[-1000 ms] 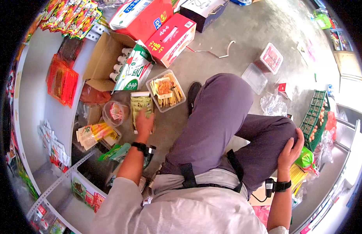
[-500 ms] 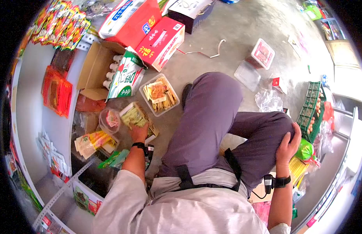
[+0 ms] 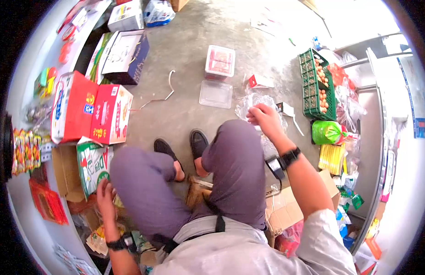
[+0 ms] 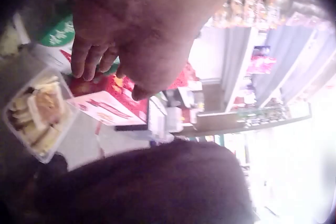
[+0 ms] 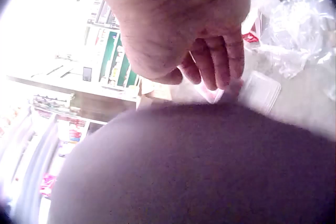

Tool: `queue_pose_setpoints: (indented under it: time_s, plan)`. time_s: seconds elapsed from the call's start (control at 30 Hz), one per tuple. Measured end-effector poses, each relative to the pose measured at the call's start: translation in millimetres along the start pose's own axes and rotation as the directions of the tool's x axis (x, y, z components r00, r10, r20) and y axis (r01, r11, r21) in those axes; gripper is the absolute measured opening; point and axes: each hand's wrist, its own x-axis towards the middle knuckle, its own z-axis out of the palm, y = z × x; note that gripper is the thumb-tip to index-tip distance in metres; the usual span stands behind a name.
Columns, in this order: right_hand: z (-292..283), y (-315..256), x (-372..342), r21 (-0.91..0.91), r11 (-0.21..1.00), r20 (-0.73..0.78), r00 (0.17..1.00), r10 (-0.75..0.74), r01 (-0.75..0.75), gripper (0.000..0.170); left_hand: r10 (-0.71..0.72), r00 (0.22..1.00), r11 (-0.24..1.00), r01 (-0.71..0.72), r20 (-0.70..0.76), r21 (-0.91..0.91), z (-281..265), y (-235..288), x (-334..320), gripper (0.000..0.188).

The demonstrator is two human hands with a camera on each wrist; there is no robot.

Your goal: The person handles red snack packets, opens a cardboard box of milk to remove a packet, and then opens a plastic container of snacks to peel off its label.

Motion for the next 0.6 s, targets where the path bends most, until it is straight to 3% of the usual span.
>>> queue_pose_setpoints:
  time_s: [0.03, 0.07, 0.1, 0.17, 0.27, 0.4, 0.47, 0.5, 0.6]
  plan:
    - [-4, 14, 30, -0.07, 0.997, -0.008, 1.0, 0.03, -0.03, 0.028, 0.063, 0.998, 0.998, -0.063, 0.012, -0.007, 16, 45, -20, 0.042]
    - [-8, 34, 64, -0.141, 0.988, -0.015, 0.998, 0.058, -0.059, 0.028, 0.249, 0.968, 0.926, -0.251, 0.041, 0.282, 27, 82, -36, 0.042]
    - [-12, 55, 97, -0.165, 0.983, -0.031, 0.997, 0.075, -0.08, 0.029, 0.277, 0.96, 0.941, -0.279, 0.036, 0.191, 34, 94, -43, 0.044]
    - [-17, 96, 160, -0.211, 0.969, -0.053, 0.992, 0.116, -0.125, 0.03, 0.299, 0.954, 0.87, -0.286, 0.031, 0.401, 62, 134, -67, 0.049]
    - [-10, 133, 237, -0.233, 0.95, -0.13, 0.974, 0.183, -0.209, 0.032, 0.377, 0.922, 0.74, -0.242, -0.09, 0.627, 94, 138, -72, 0.057]
    - [13, 169, 340, -0.219, 0.959, -0.297, 0.949, 0.109, -0.178, 0.037, 0.34, 0.936, 0.749, -0.209, -0.094, 0.629, 99, 146, -50, 0.059]
    - [22, 174, 392, -0.12, 0.982, -0.266, 0.958, 0.111, -0.147, 0.042, 0.334, 0.939, 0.759, -0.213, -0.087, 0.616, 115, 169, -49, 0.067]
    - [26, 176, 409, -0.074, 0.988, -0.251, 0.962, 0.112, -0.134, 0.045, 0.342, 0.937, 0.704, -0.208, -0.068, 0.679, 123, 170, -42, 0.067]
    - [55, 145, 422, 0.125, 0.979, -0.191, 0.964, 0.186, -0.164, 0.049, 0.327, 0.94, 0.74, -0.188, -0.101, 0.646, 129, 165, -36, 0.068]
